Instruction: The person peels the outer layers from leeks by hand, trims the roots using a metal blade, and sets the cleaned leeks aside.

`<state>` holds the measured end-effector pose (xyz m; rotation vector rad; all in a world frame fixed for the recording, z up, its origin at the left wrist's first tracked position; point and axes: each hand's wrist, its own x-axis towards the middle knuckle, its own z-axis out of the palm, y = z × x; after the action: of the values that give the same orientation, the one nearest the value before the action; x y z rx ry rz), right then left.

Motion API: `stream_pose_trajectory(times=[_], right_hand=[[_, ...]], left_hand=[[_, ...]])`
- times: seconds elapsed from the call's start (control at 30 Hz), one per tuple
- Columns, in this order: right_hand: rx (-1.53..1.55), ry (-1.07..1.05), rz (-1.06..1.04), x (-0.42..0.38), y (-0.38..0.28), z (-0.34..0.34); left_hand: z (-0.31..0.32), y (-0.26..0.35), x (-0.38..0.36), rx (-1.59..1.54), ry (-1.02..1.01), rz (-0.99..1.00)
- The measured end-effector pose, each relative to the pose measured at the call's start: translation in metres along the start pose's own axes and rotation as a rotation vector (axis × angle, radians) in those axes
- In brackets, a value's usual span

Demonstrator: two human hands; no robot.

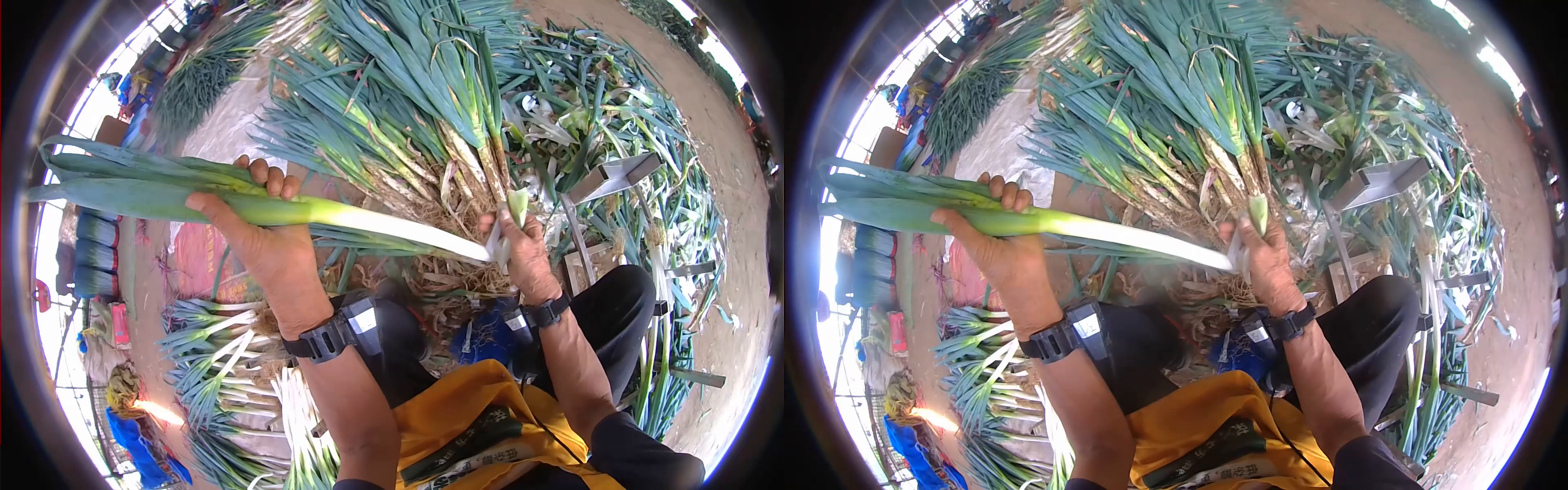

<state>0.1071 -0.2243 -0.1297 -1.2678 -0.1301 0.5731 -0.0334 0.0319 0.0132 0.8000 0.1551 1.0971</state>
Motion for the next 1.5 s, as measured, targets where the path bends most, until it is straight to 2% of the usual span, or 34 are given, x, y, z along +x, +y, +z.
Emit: stream_pose_trajectory(times=[0.03,0.07,0.1,0.17,0.27,0.3,0.37,0.43,0.47,0.53,0.57,0.63,0.67,0.73,0.8,0.9,1.23,1.3,1.33,1.4,1.5], right_hand=[[0.152,0.028,0.127,0.002,-0.001,-0.004],[0.308,0.052,0.105,0.002,0.0,-0.006],[0.307,0.05,0.105,0.006,0.0,-0.013],[0.444,0.231,0.12,0.022,0.008,-0.046],[0.109,0.489,-0.086,0.044,0.031,-0.109],[-0.002,0.508,-0.095,0.048,0.031,-0.127],[-0.098,0.341,-0.086,0.029,0.016,-0.128],[-0.389,0.126,-0.069,-0.01,-0.024,-0.078],[-0.116,0.017,-0.229,-0.014,-0.005,-0.068],[-0.193,-0.33,-0.273,-0.021,-0.01,-0.041],[-0.762,-0.397,-0.09,-0.026,-0.032,-0.029],[-0.885,-0.562,-0.238,-0.032,-0.04,-0.01],[-0.802,-0.54,-0.437,-0.031,-0.026,-0.007],[-0.798,-0.587,-0.44,-0.035,-0.03,0.0],[-0.82,-0.66,-0.481,-0.035,-0.034,0.001],[-0.856,-0.716,-0.434,-0.041,-0.042,0.004],[-0.874,-0.728,-0.537,-0.046,-0.02,0.009],[-0.805,-0.673,-0.245,-0.049,-0.026,0.011],[-0.806,-0.674,-0.247,-0.051,-0.026,0.01],[-0.664,-0.431,0.102,-0.055,-0.026,0.008],[-0.62,-0.505,0.006,-0.059,-0.034,0.009]], left_hand=[[0.0,0.001,0.0,0.002,0.006,0.014],[0.0,0.001,0.0,0.001,0.006,0.016],[-0.001,0.002,0.0,-0.023,-0.011,0.019],[-0.005,0.005,0.001,-0.041,-0.027,0.026],[-0.011,0.011,0.002,-0.085,-0.069,0.018],[-0.013,0.014,0.003,-0.096,-0.075,0.001],[-0.015,0.016,0.004,-0.109,-0.078,-0.016],[-0.014,0.012,0.005,-0.104,-0.114,-0.029],[-0.013,0.01,0.006,-0.104,-0.119,-0.035],[-0.011,0.008,0.007,-0.127,-0.148,-0.057],[-0.009,0.007,0.006,-0.122,-0.152,-0.064],[-0.008,0.007,0.004,-0.175,-0.202,-0.094],[-0.008,0.007,0.004,-0.17,-0.197,-0.095],[-0.008,0.009,0.006,-0.242,-0.287,-0.159],[-0.007,0.009,0.005,-0.243,-0.285,-0.165],[-0.008,0.008,0.007,-0.254,-0.315,-0.187],[-0.005,0.007,0.006,-0.233,-0.354,-0.193],[-0.007,0.008,0.007,-0.259,-0.357,-0.195],[-0.007,0.008,0.007,-0.285,-0.36,-0.201],[-0.009,0.008,0.007,-0.319,-0.366,-0.196],[-0.008,0.009,0.006,-0.318,-0.327,-0.192]])
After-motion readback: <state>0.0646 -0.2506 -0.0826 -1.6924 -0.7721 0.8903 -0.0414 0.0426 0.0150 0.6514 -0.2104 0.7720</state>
